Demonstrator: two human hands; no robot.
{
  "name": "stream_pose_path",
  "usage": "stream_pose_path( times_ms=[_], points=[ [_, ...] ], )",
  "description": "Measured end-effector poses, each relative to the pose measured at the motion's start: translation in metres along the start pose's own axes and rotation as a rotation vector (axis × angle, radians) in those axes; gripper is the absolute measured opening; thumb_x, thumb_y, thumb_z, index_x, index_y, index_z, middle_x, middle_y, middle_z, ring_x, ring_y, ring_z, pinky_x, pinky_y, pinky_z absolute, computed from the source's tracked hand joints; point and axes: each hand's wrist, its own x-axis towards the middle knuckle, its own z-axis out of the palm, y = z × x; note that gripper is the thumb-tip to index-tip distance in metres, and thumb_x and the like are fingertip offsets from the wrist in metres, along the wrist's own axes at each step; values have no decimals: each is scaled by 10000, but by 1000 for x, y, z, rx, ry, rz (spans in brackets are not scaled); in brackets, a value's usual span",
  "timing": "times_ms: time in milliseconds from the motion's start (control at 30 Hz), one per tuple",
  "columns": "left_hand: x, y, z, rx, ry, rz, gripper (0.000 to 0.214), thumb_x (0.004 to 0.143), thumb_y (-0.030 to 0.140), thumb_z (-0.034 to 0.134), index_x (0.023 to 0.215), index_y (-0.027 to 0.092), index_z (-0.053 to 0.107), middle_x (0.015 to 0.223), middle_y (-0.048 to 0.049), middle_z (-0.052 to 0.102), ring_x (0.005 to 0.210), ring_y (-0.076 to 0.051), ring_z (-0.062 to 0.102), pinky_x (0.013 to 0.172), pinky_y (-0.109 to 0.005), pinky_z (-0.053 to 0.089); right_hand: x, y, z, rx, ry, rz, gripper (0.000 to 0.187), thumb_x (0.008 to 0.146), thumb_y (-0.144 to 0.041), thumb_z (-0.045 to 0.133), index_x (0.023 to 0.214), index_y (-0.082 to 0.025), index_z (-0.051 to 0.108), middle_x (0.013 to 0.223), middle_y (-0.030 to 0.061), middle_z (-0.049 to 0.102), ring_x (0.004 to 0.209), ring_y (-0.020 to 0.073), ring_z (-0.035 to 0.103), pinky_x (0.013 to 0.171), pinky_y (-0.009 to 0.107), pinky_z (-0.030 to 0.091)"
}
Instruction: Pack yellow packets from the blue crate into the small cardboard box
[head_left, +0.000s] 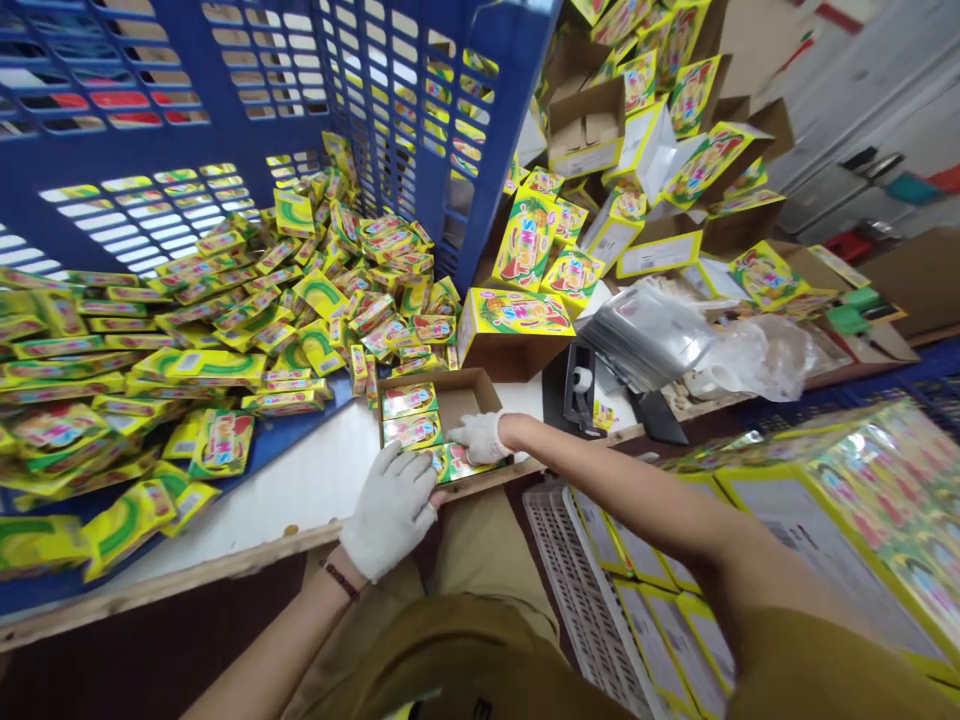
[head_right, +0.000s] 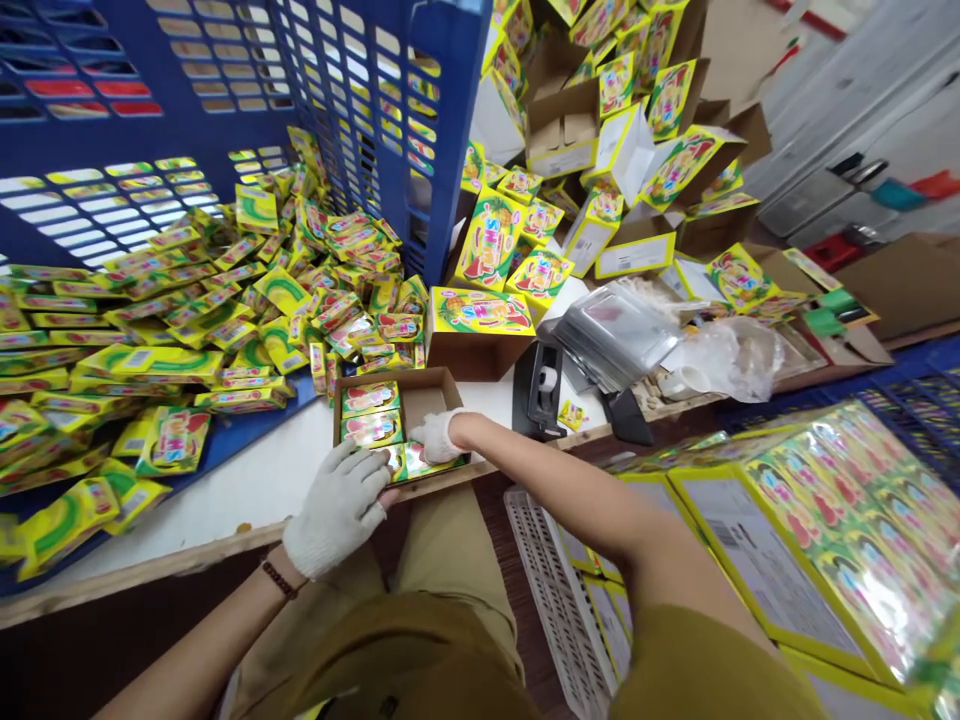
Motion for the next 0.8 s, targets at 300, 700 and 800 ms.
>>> stream_pose_path(
  times_ms=[300, 700, 800],
  points=[
    [-5, -111, -55, 323, 294, -553, 347, 812, 240, 507, 1133, 153, 604, 1243, -174, 592, 1211, -335, 507, 1024, -470, 410, -3, -7, 17, -23, 36, -6, 598, 858, -346, 572, 1435, -225, 472, 1320, 179, 558, 1136, 346, 623, 903, 432, 499],
    [-29, -137, -73, 62, 190, -732, 241, 778, 365, 591, 909, 167, 633, 910, -119, 647, 892, -292, 598, 774, -390, 444, -23, -39, 9, 288, 595, -32, 317, 871, -246, 547, 1160, -162, 648, 1150, 123, 656, 1085, 259, 612, 959, 386, 465],
    [-41, -115, -65, -758, 416, -785, 427, 729, 527, 676, 955, 166, 642, 893, -84, 686, 879, -258, 620, 779, -365, 484, -12, -67, 13, 750, 730, -197, 352, 899, -232, 486, 1223, -186, 616, 1130, 85, 669, 1016, 203, 626, 919, 349, 502]
  ],
)
